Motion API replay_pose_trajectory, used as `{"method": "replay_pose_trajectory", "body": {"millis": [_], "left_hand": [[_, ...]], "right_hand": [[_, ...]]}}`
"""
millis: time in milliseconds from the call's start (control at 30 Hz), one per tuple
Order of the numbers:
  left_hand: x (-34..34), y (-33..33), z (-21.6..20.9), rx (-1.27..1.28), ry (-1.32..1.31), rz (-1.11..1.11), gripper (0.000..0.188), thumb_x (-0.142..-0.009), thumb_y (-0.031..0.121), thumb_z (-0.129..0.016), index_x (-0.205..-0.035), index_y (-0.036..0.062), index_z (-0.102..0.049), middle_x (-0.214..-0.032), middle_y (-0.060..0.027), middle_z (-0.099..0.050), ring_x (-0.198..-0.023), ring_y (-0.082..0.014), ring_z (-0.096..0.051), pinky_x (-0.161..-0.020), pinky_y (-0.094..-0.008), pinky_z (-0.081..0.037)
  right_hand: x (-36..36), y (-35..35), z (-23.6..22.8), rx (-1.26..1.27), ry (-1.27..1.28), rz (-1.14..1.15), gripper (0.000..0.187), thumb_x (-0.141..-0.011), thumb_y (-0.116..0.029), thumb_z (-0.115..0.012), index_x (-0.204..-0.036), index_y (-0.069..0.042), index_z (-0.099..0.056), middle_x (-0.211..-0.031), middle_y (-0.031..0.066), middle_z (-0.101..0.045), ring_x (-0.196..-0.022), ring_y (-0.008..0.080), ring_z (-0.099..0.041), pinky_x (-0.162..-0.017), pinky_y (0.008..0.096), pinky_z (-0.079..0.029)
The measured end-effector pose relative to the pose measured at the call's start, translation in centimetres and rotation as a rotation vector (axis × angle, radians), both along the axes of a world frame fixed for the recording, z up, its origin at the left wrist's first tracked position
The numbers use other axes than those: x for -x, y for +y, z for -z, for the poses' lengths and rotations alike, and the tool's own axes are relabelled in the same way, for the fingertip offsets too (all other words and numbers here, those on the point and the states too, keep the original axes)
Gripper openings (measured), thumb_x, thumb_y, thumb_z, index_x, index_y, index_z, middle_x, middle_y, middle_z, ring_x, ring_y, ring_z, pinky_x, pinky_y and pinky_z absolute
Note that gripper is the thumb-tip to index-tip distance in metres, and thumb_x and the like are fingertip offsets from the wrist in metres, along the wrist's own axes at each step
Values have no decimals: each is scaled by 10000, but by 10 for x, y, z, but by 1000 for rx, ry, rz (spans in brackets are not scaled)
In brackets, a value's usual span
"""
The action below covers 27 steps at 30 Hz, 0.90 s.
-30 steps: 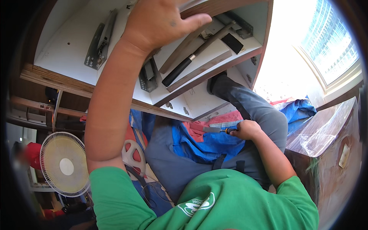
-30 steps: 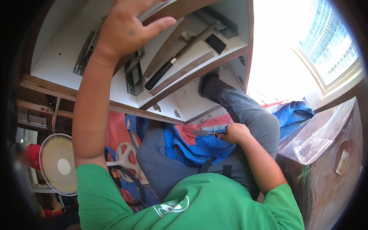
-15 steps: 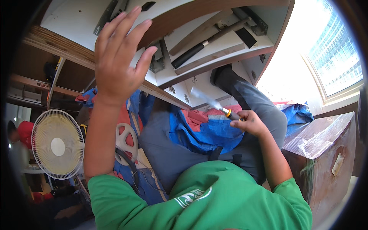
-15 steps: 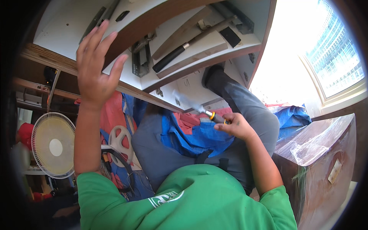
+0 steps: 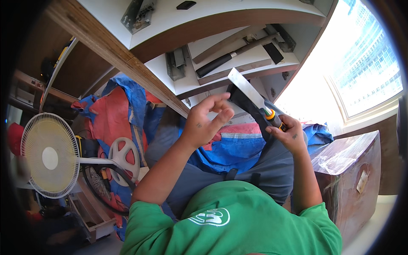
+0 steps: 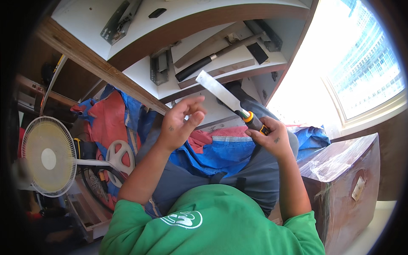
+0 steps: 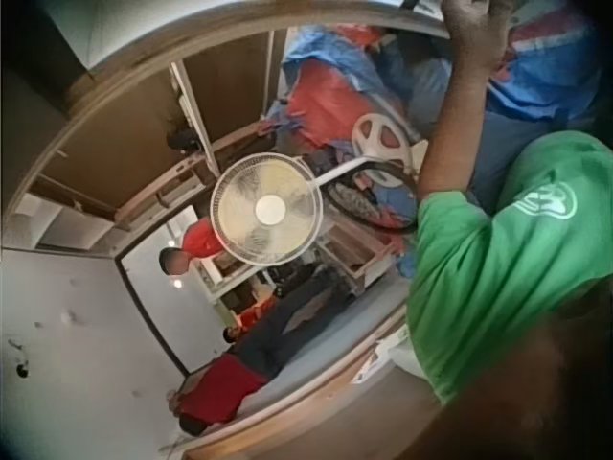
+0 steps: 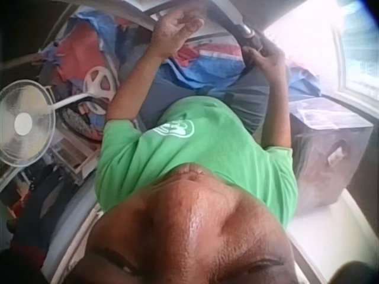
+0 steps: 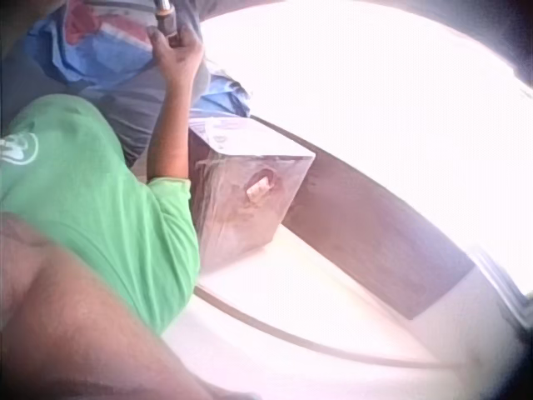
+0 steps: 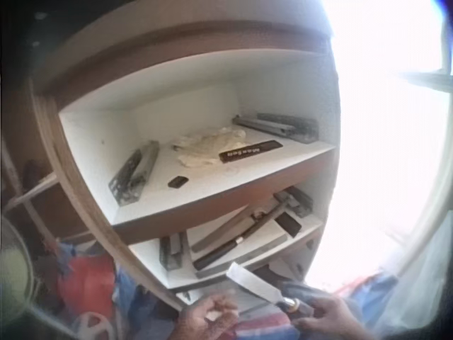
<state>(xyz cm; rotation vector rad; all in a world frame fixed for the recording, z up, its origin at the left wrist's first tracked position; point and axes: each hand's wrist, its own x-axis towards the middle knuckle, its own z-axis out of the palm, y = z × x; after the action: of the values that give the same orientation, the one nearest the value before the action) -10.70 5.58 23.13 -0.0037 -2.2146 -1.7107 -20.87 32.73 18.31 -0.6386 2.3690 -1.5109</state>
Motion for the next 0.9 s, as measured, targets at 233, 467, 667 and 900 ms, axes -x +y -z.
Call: {"method": "replay_pose_trajectory", "body": {"millis": [233, 467, 667, 900], "left_hand": [[35, 13, -13, -546, 134, -53, 266, -1024, 220, -669, -1149, -13, -691, -1070, -114, -742, -998, -180, -712, -936, -303, -532], [34, 27, -16, -645, 66, -38, 407, -1051, 382, -596, -993, -3, -715, -938, -103, -732, -854, -258, -748, -828, -387, -599], [39, 6, -5, -734, 108, -135, 469, -1078, 426, -522, -896, 23, -680, -798, -109, -696, -763, -289, -729, -797, -376, -577], [37, 22, 14, -496, 53, 50, 434, -1012, 165, -673, -1379, 1, -508, -1082, -121, -688, -999, -196, -664, -871, -322, -534]], "right_hand": [[-20, -13, -8, -61, 156, 38, 407, -742, -280, -903, -924, -2, -668, -692, 53, -537, -633, 146, -502, -593, 312, -432], [-14, -8, 0, 5, -328, -434, 348, -833, -213, -859, -1033, -18, -650, -817, -4, -597, -782, 101, -544, -722, 291, -478], [-11, -12, 9, 167, -406, -272, 297, -859, -98, -832, -1080, -13, -652, -866, -35, -607, -806, 57, -567, -740, 246, -492], [41, 1, -25, 139, 4, -112, 443, -938, -402, -760, -995, 28, -670, -730, -38, -502, -670, 66, -408, -582, 252, -325]]}}
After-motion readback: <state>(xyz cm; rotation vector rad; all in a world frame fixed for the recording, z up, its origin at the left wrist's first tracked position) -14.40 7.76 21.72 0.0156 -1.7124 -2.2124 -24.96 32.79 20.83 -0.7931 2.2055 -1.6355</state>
